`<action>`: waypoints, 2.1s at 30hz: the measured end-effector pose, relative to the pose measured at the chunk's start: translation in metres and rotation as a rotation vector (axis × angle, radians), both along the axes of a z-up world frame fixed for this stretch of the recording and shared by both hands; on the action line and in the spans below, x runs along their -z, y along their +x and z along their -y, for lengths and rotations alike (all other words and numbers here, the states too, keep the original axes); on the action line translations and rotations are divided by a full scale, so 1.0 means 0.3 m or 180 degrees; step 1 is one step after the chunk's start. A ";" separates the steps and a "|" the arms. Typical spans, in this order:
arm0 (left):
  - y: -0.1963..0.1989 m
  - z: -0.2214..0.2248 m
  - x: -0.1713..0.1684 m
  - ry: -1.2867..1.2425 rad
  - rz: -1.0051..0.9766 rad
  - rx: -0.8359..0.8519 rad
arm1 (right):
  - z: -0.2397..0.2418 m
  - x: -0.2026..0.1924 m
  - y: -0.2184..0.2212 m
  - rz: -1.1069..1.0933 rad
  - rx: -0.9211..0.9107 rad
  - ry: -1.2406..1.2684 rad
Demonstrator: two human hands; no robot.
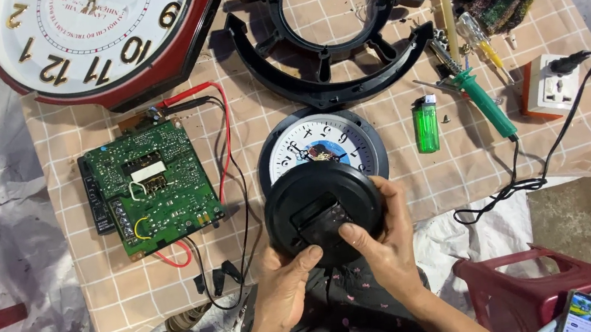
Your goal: Assembling a ship wheel clock by fitting the clock mechanism into the frame and securing it with a screwdriver.
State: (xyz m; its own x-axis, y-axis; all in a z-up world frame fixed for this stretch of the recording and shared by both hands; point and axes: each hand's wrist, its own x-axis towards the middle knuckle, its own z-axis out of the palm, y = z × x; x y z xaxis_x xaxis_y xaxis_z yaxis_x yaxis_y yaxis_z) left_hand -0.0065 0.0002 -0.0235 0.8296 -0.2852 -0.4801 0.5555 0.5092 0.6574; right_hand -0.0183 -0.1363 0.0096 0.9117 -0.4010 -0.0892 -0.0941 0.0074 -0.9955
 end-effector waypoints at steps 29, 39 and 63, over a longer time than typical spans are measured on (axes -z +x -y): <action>0.080 -0.186 -0.110 0.0443 -0.0363 -0.2121 | 0.495 0.210 0.129 0.0183 0.0577 -0.3681; 0.050 -0.074 -0.041 0.0497 0.0817 -0.1096 | 0.504 0.221 0.102 0.0307 0.0494 -0.2993; 0.073 0.003 -0.058 0.1002 0.1273 -0.0974 | 0.489 0.214 0.104 0.0294 0.0557 -0.2519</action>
